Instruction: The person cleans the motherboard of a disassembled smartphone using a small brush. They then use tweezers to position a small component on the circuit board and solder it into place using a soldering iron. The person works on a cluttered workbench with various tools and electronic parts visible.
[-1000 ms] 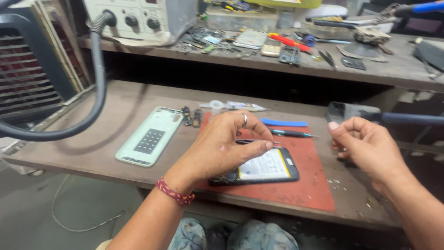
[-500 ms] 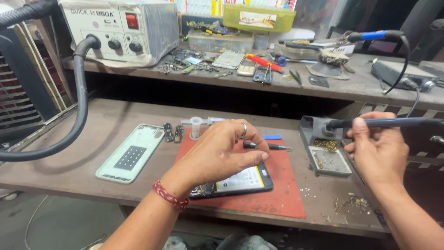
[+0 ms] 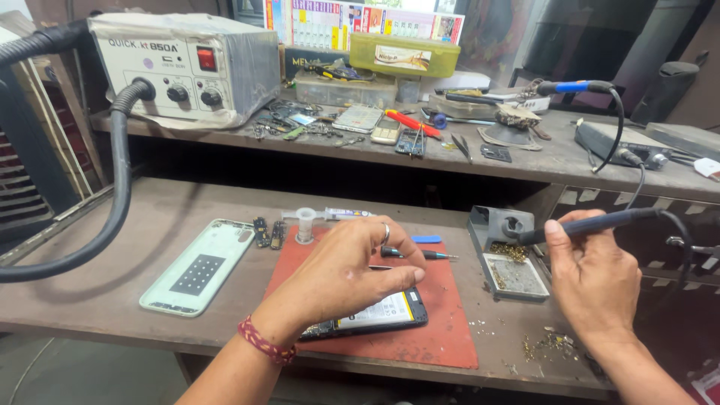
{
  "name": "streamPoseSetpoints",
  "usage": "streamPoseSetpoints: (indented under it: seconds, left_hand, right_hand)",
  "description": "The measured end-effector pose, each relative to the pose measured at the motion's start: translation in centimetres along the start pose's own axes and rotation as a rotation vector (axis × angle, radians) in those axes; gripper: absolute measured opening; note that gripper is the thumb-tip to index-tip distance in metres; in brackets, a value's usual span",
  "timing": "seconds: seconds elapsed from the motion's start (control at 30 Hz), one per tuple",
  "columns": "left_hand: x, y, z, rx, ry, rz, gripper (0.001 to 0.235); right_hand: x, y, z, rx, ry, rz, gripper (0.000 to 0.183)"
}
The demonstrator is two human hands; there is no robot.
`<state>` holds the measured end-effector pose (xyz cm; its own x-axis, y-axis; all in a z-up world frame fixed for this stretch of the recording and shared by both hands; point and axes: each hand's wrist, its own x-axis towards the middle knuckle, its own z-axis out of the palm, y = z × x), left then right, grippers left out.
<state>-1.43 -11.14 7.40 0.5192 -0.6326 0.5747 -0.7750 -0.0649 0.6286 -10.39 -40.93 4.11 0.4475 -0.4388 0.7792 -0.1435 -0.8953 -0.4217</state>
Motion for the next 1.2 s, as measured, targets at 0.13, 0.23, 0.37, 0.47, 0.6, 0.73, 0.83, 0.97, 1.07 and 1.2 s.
streamPoseSetpoints:
  seconds: [0.13, 0.23, 0.37, 0.47, 0.6, 0.73, 0.83, 0.97, 1.07, 1.2]
  left_hand:
    - [-0.1, -0.1, -0.3, 0.009, 0.014, 0.002, 0.015]
    - [-0.2, -0.2, -0.5, 0.018, 0.004, -0.013, 0.016]
    - [-0.4, -0.4, -0.4, -0.006, -0.019, -0.03, 0.015]
    - [-0.2, -0.7, -0.6, -0.032, -0.031, -0.015, 0.015]
    - [-0.7, -0.8, -0.3, -0.013, -0.038, -0.019, 0.017]
    - [-0.7, -1.0, -0.6, -0.035, -0.047, -0.04, 0.018]
    - [-1.2, -1.4, -1.5, -0.037, -0.026, -0.094, 0.018]
    - [-3.1, -3.1, -3.4, -0.075, -0.014, -0.258, 0.018]
    - [-5.1, -4.4, -4.9, -0.054, 0.007, -0.314, 0.018]
    - [-7.7, -6.1, -5.6, -0.08, 0.051, -0.496, 0.023]
  right_hand:
    - [-0.2, 0.1, 0.4, -0.062, -0.054, -0.002, 0.026]
    - [-0.5, 0.3, 0.9, -0.056, -0.084, -0.017, 0.026]
    - [-0.4, 0.8, 1.0, -0.079, -0.1, -0.001, 0.028]
    - [1.1, 1.0, 1.1, -0.113, -0.173, -0.004, 0.027]
    - [0.9, 0.9, 0.4, -0.107, -0.061, -0.055, 0.026]
    - [0.8, 0.0, 0.1, 0.097, -0.044, -0.027, 0.029]
    - [1.0, -0.9, 0.8, 0.487, -0.209, 0.173, 0.03]
    - [0.9, -2.9, 2.6, 0.94, -0.493, 0.319, 0.038]
    - [0.1, -6.4, 3.7, 1.051, -0.633, 0.389, 0.041]
    - [-1.6, -11.3, 4.7, 1.018, -0.78, 0.36, 0.039]
